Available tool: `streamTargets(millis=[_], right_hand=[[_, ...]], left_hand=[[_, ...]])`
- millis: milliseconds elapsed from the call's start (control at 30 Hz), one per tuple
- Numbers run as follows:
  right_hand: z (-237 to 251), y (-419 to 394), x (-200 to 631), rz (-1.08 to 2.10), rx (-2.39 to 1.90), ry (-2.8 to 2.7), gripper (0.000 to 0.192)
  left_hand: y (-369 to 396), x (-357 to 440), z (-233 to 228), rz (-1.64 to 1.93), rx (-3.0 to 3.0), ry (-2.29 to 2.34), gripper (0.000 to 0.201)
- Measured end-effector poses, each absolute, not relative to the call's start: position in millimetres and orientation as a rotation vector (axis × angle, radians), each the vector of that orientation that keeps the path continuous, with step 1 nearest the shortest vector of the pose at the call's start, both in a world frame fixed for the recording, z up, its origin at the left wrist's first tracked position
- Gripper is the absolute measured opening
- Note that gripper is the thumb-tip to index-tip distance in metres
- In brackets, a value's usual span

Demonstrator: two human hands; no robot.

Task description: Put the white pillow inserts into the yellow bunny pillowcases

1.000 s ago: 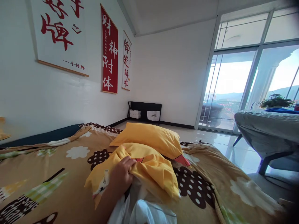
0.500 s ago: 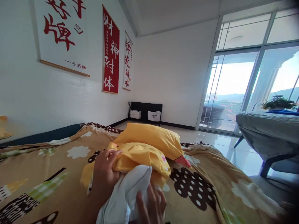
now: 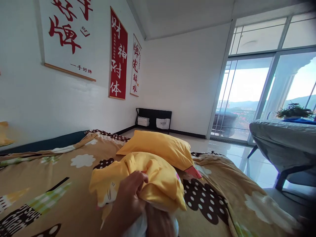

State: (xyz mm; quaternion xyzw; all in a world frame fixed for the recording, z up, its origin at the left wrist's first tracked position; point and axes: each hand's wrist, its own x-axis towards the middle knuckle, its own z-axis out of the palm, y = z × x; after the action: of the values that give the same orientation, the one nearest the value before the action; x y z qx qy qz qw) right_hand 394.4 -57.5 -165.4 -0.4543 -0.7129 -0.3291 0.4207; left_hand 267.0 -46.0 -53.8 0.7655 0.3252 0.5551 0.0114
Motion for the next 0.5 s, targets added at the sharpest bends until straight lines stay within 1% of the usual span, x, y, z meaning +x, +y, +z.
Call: streamTargets(millis=[67,133,267,367,500], right_hand=[[-160,-52,414,-0.834,-1.185,-1.717,0.027],[-152,-48,435,-0.876,-1.194,-1.649,0.021],[-135,-35,473,-0.953,-1.262,-1.544,0.027],[-124,-22,498,-0.864,-1.419,-1.440,0.030],[-117,-19,520,-0.782,-1.556,-1.472,0.033]], left_hand=[[-50,272,-52,1.712,2.577,1.050,0.022],[-48,272,-51,1.711,2.718,1.129,0.028],[-29,263,-53,1.602,2.820,1.318,0.032],[-15,261,-58,1.558,2.725,1.435,0.033],[-11,280,-74,1.567,2.743,1.353,0.040]])
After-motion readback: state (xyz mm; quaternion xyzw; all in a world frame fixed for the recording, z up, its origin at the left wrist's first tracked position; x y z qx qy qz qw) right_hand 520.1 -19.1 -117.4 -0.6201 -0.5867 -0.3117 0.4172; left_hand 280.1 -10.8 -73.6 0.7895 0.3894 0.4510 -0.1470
